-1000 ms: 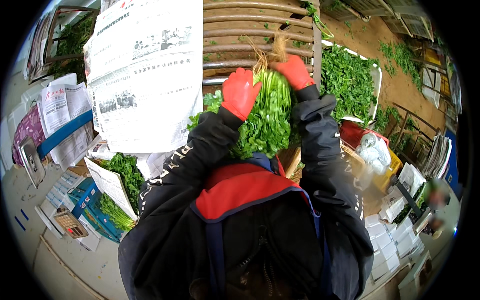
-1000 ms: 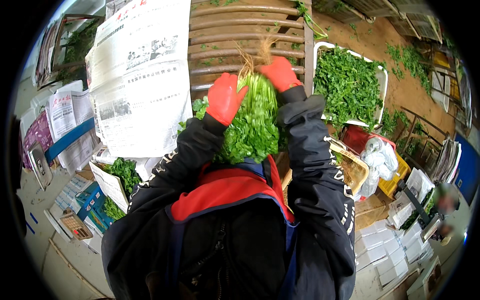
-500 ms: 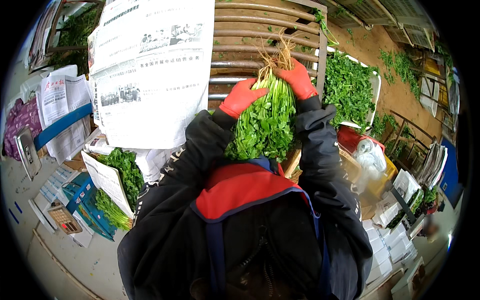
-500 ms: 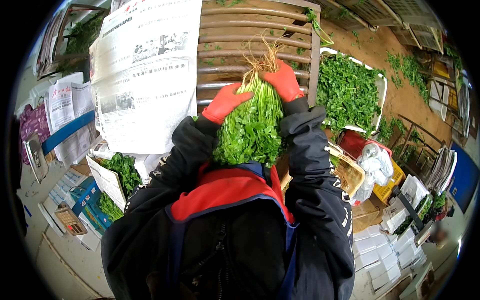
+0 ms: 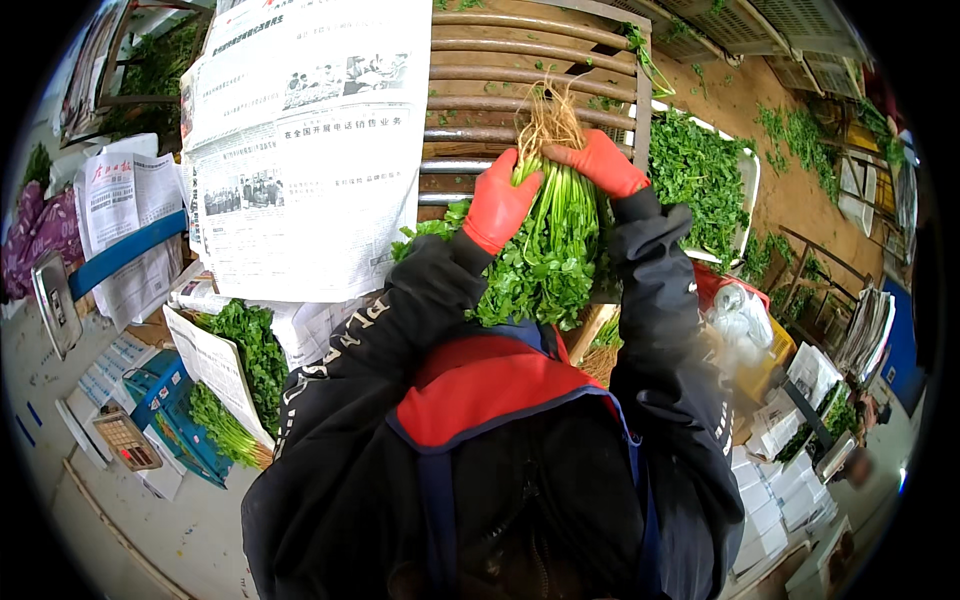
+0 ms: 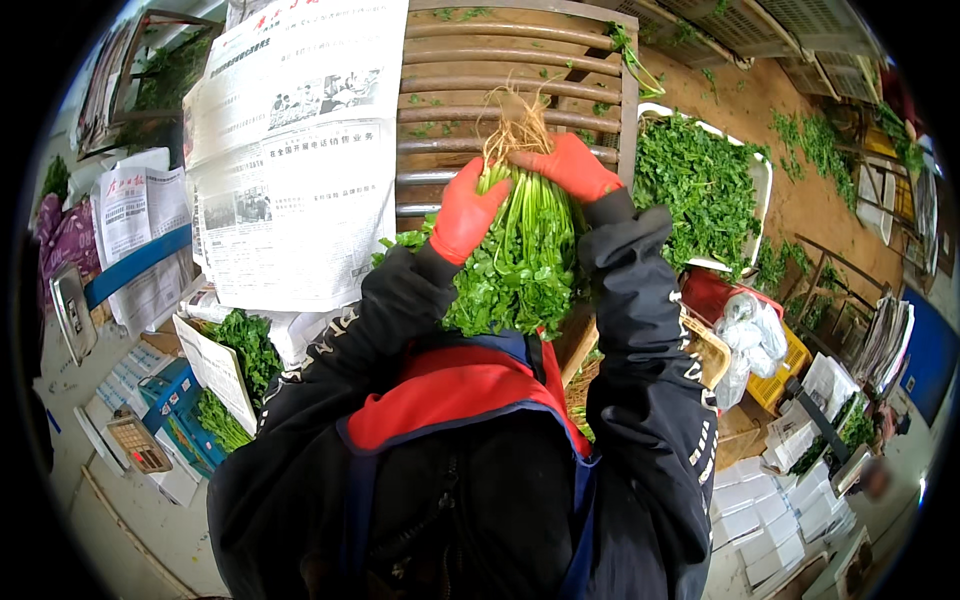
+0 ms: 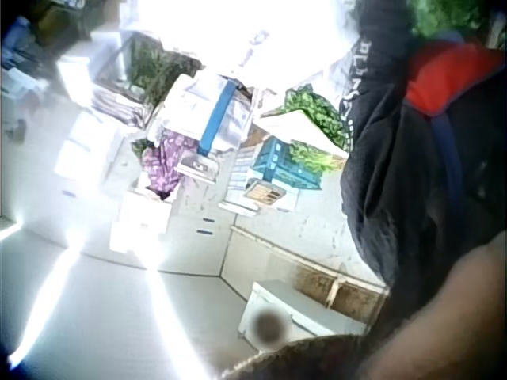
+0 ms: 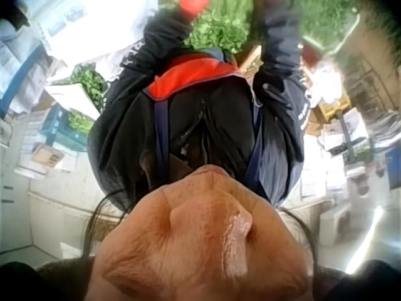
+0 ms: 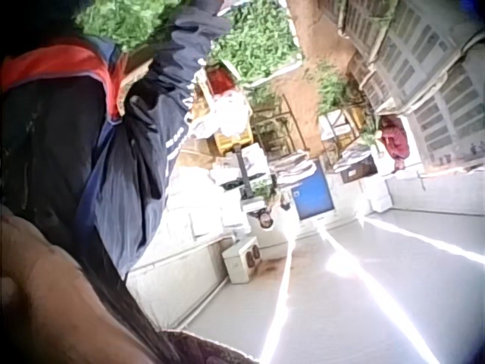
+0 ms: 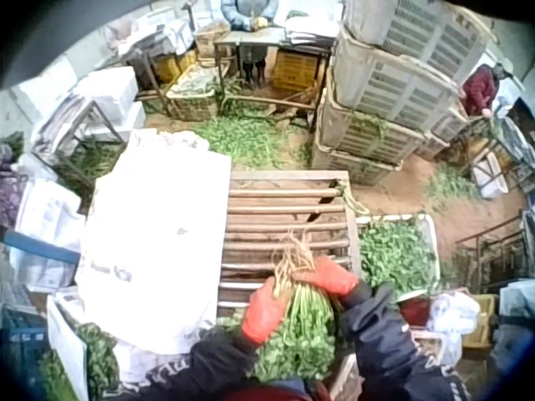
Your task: The person takes bundles of cilantro from a large bin, aligns them, and wraps them in newspaper before placing them on a stack.
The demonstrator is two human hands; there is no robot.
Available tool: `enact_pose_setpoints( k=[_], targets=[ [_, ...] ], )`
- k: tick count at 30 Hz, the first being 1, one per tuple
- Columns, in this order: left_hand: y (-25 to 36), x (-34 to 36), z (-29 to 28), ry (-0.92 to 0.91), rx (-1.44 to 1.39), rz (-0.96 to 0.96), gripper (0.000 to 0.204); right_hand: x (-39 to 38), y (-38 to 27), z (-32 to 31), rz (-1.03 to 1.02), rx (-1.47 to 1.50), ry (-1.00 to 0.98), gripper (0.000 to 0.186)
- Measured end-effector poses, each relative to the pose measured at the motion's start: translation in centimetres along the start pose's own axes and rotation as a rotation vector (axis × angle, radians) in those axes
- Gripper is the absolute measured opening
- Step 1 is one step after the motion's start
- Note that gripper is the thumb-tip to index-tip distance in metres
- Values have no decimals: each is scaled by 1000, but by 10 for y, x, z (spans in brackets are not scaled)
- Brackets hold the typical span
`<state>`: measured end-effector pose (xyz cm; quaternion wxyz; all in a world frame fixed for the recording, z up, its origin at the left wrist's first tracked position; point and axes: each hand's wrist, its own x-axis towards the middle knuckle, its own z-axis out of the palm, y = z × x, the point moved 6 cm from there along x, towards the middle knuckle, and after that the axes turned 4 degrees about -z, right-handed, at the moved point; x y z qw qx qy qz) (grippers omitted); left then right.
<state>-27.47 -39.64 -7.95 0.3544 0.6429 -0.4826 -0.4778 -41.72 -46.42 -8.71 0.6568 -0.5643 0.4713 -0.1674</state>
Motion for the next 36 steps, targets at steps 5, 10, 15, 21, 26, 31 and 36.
enact_pose_setpoints(
  k=[5,10,15,21,26,31,36],
  targets=[
    [-32,7,9,-177,-414,-138,36,9,13,-4,31,-59,61,41],
    [-43,-1,1,-500,-509,-257,32,-3,10,-3,6,25,178,36],
    [-49,0,-24,-228,-586,-318,24,-14,7,-9,78,266,145,33],
    [-23,8,-9,-219,-603,-135,33,-8,0,6,83,206,93,32],
    [-22,7,-1,-194,-555,-156,30,2,2,12,33,112,66,30],
    [-31,17,-10,-432,-290,-179,29,-11,23,-13,26,197,239,27],
    [-29,18,0,-458,-134,-12,34,-7,13,-4,73,103,149,34]
  ],
)
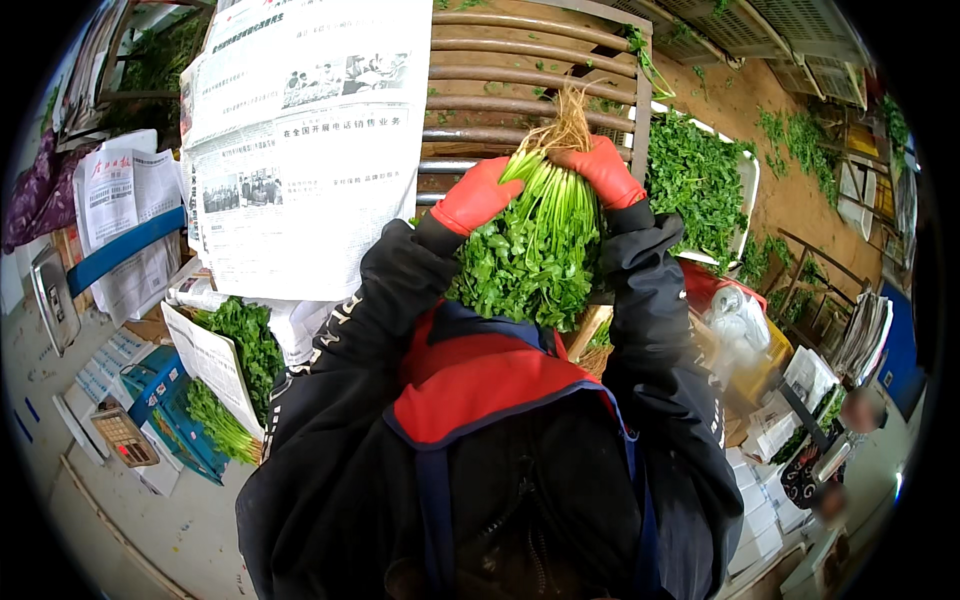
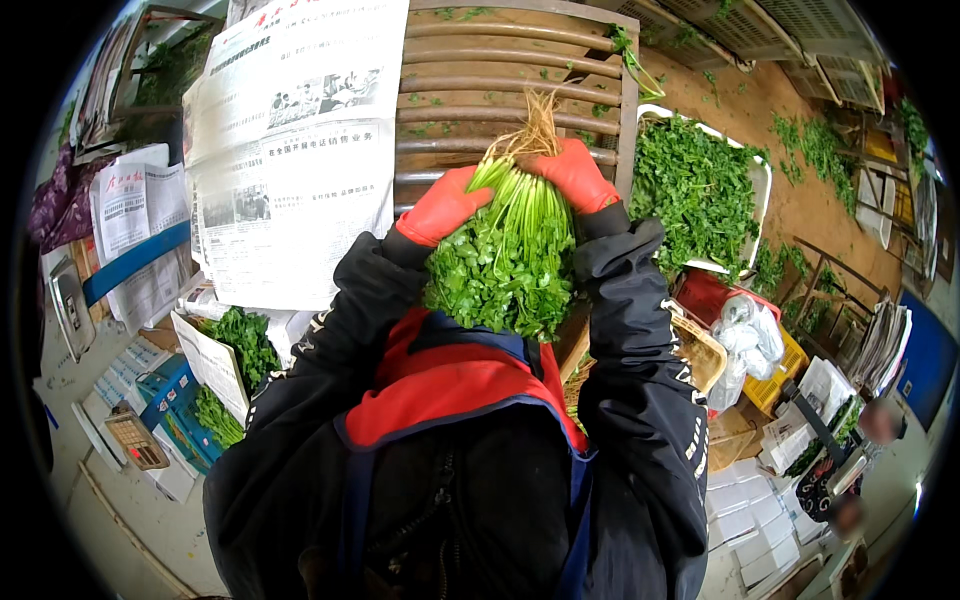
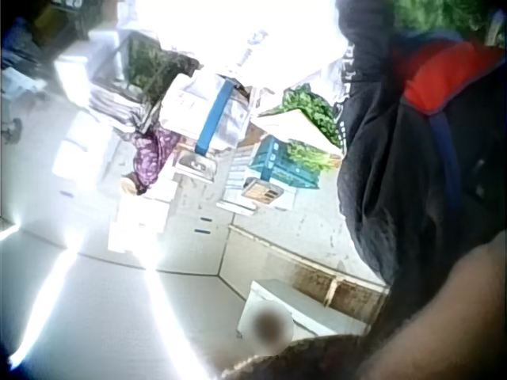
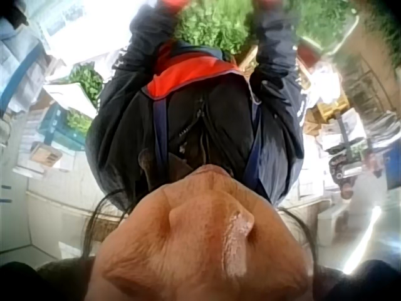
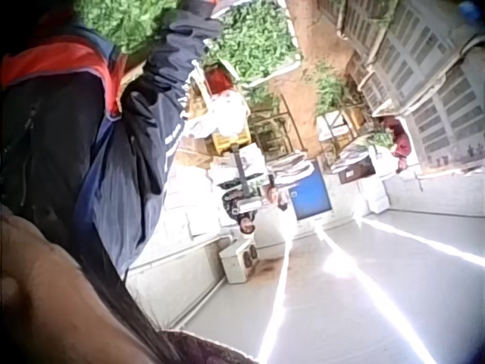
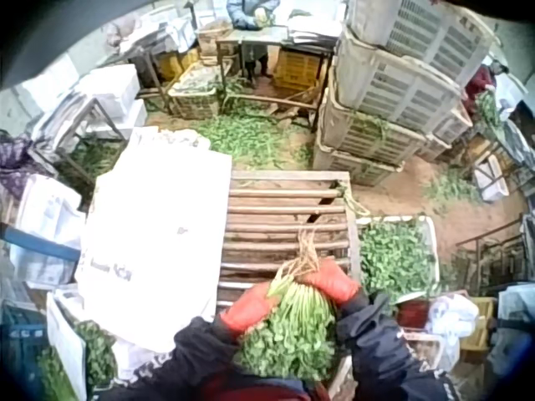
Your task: The person takes bundles of cilantro from a large bin, aligns them, and wraps them in newspaper before placing them on a stack.
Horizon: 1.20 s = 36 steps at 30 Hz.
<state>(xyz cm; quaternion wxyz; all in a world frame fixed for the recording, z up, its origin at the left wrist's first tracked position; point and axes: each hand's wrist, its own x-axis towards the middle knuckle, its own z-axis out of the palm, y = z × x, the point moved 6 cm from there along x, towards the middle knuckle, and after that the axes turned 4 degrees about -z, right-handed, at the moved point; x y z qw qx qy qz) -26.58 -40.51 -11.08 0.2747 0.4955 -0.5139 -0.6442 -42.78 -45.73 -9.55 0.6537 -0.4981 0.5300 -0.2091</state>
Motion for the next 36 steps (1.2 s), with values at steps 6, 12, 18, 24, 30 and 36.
enact_pose_setpoints(
  k=[6,12,18,24,30,36],
  targets=[
    [9,-2,12,-33,61,-41,32,-9,-23,8,-125,171,-237,40],
    [17,-20,26,175,352,100,28,-11,-30,24,-113,21,-278,30],
    [25,-21,27,28,384,-25,36,-26,-25,17,-68,-5,-76,29],
    [83,-27,-21,-4,139,85,44,-34,-29,14,-92,105,-70,26],
    [114,-4,-18,232,135,138,20,-30,-29,20,-164,143,-120,29],
    [116,6,-3,224,339,235,21,-30,-27,16,-194,103,-121,36]
  ],
)
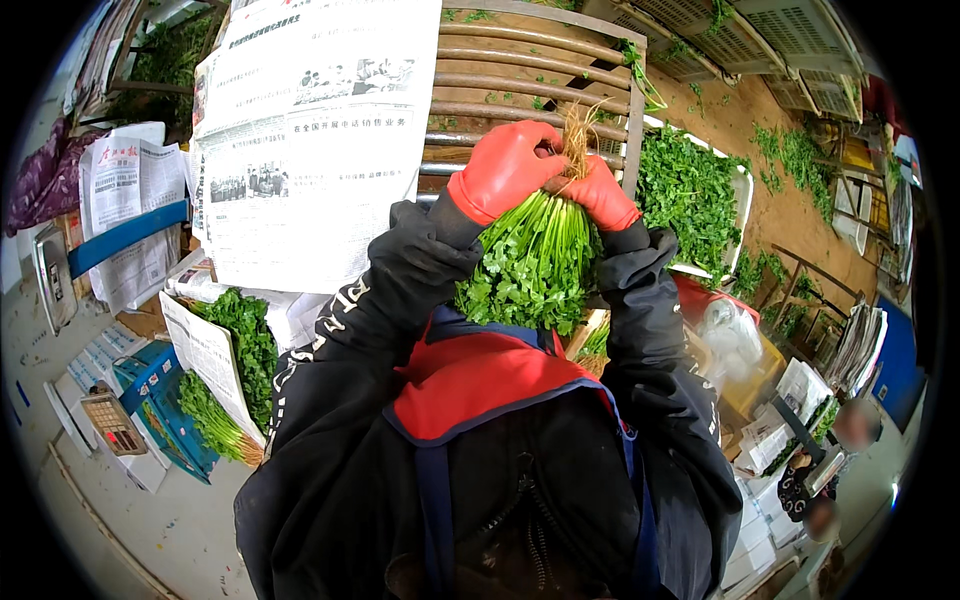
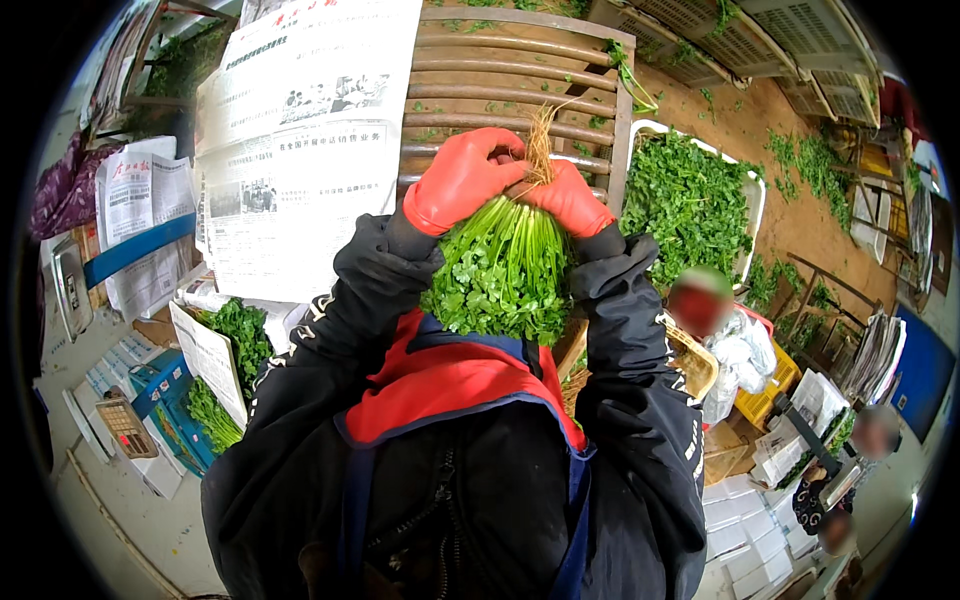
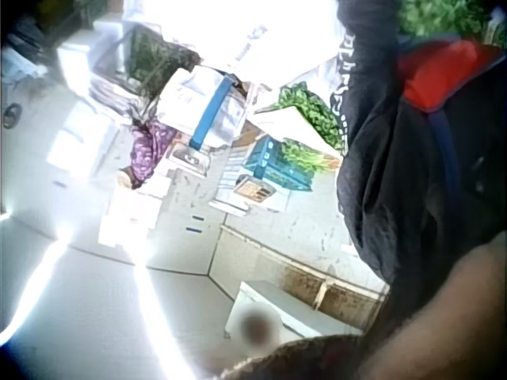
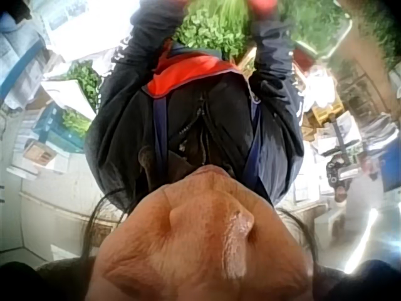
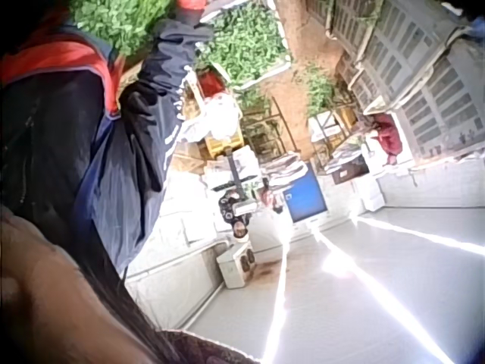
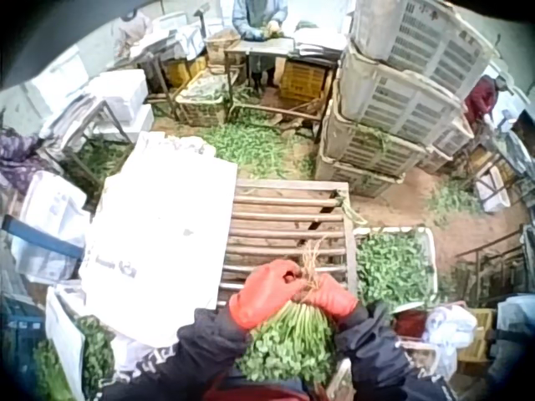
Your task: The person takes bundles of cilantro from a large bin, aligns them, and wraps them in newspaper before placing them on a stack.
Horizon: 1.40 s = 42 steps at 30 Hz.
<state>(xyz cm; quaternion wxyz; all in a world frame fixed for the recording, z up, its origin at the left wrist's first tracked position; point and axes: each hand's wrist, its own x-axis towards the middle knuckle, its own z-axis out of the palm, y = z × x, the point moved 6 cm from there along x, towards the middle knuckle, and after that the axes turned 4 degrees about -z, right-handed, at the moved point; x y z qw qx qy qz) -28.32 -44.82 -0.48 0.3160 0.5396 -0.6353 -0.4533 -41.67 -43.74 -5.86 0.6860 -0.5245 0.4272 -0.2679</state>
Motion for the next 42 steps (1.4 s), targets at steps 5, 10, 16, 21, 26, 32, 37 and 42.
enact_pose_setpoints(
  k=[5,10,16,21,26,32,37,42],
  targets=[
    [0,2,1,22,122,21,18,0,-3,6,3,15,-22,36],
    [8,3,-5,-24,55,66,16,-1,-2,6,1,-19,-18,34],
    [26,30,-39,196,-418,55,18,4,32,-3,54,-270,20,31],
    [32,28,-101,354,-605,30,36,-6,1,-15,157,-207,124,32],
    [-46,-11,-60,309,-700,-140,49,-29,-78,-60,-56,-399,391,21],
    [-21,-44,-83,660,-260,28,33,-42,-112,-152,-274,-326,527,32],
    [-11,-49,-105,664,-294,110,34,-34,-112,-183,-219,-258,401,40],
    [3,-78,-84,-112,-328,-189,23,-38,-160,-170,-542,-1129,355,33]
  ],
)
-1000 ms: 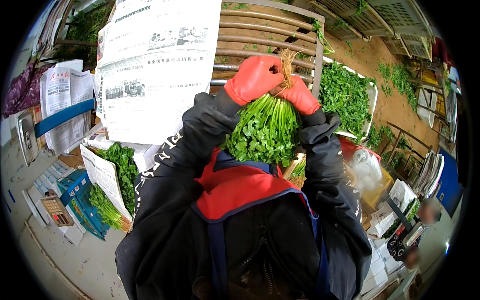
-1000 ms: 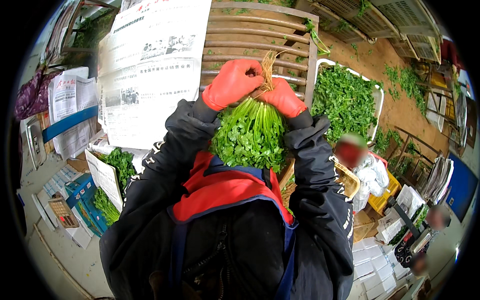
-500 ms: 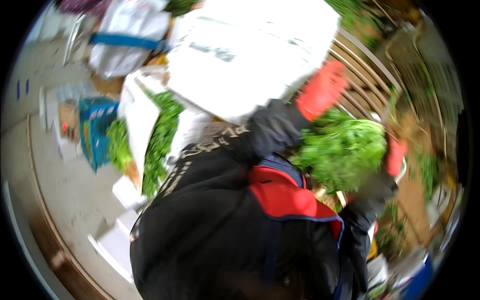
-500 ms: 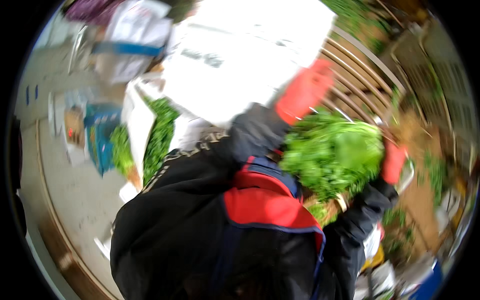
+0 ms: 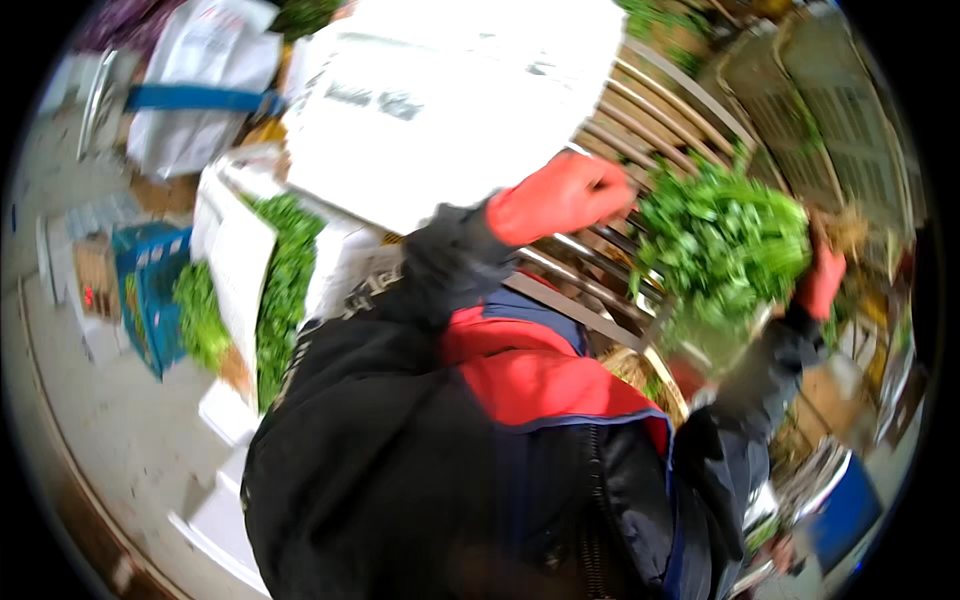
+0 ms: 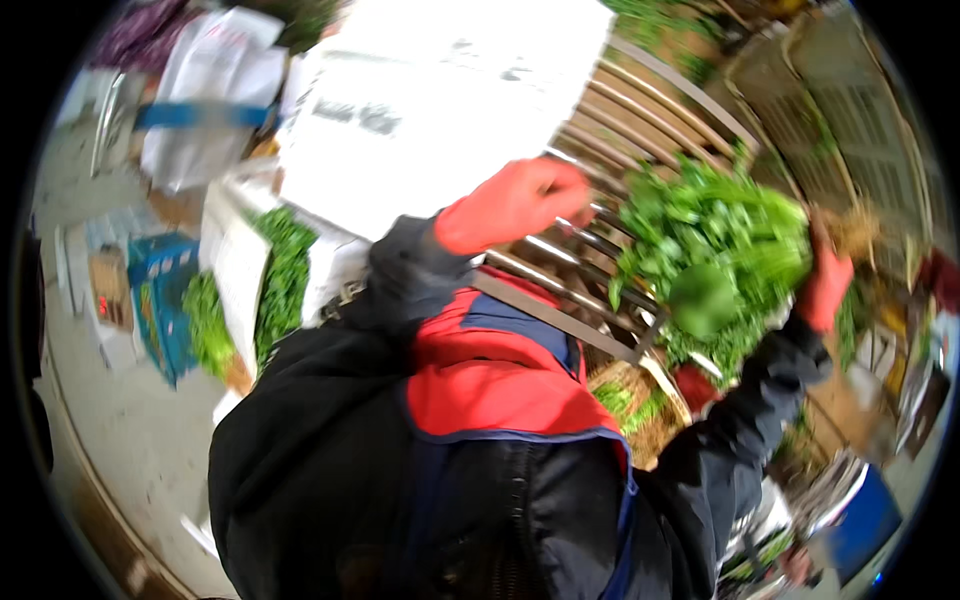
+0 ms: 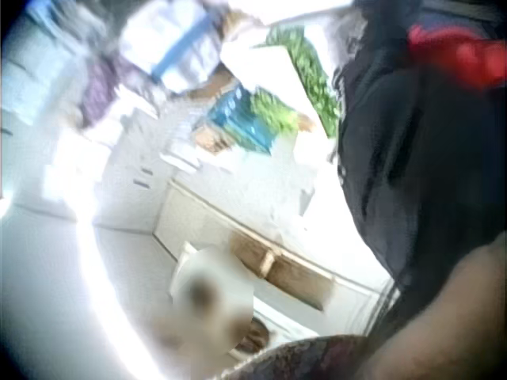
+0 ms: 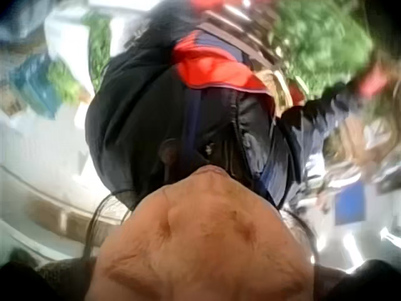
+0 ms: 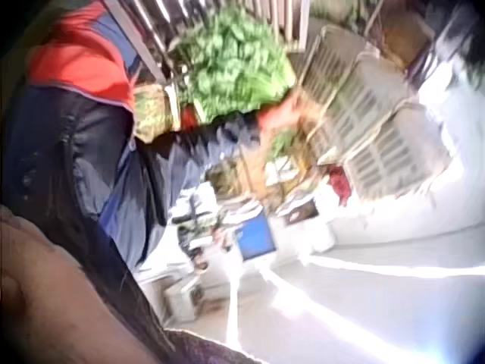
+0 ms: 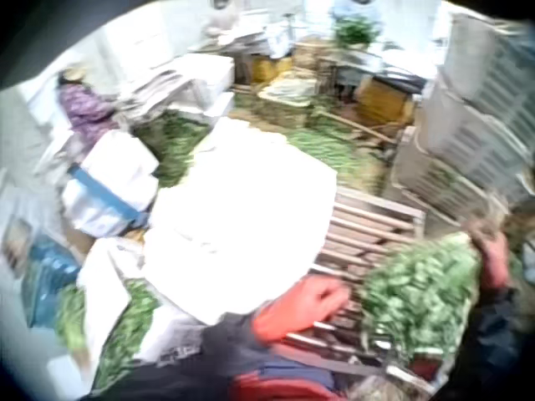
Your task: The person takes bundles of cilantro from a large bin, aligns them, and wraps them in newspaper before placing them on a stack.
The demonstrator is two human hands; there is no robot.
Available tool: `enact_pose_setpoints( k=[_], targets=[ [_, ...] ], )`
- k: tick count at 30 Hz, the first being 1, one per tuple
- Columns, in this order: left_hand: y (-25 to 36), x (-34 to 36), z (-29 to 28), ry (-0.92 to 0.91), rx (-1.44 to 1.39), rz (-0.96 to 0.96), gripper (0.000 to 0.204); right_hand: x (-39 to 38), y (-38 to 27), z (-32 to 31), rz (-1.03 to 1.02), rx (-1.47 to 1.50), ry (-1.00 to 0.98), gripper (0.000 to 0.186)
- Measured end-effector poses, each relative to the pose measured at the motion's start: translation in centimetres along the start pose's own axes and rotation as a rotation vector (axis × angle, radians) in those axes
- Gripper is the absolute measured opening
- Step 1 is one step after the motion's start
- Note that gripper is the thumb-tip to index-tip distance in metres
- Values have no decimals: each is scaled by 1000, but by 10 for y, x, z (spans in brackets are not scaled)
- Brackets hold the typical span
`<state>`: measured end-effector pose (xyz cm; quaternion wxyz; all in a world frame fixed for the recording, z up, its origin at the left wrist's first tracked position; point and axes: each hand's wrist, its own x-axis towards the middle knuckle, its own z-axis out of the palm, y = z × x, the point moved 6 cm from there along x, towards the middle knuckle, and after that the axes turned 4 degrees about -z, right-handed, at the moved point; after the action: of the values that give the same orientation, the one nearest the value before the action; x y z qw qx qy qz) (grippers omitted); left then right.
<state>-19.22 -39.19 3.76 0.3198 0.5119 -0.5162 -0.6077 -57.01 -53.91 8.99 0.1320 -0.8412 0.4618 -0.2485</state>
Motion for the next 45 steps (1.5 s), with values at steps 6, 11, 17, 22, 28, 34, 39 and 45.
enact_pose_setpoints(
  k=[6,11,17,22,28,34,39,45],
  targets=[
    [-42,46,138,-551,-410,17,65,-1,6,92,599,1403,770,40],
    [-67,110,132,40,-615,-16,54,-40,-82,151,502,1037,769,53],
    [-116,51,107,574,-1011,33,32,-152,-135,209,679,807,458,52],
    [-158,63,102,515,-476,-178,26,-242,-105,270,560,828,261,44],
    [-175,63,90,652,-145,-270,42,-214,-58,167,827,253,-80,37],
    [-172,71,97,672,-79,-301,39,-143,-65,237,660,330,-114,65],
    [-124,34,94,564,-446,-157,29,-138,-121,216,651,424,-74,58],
    [-180,-27,119,461,-323,-225,24,-212,-120,255,462,398,-521,32]
  ],
)
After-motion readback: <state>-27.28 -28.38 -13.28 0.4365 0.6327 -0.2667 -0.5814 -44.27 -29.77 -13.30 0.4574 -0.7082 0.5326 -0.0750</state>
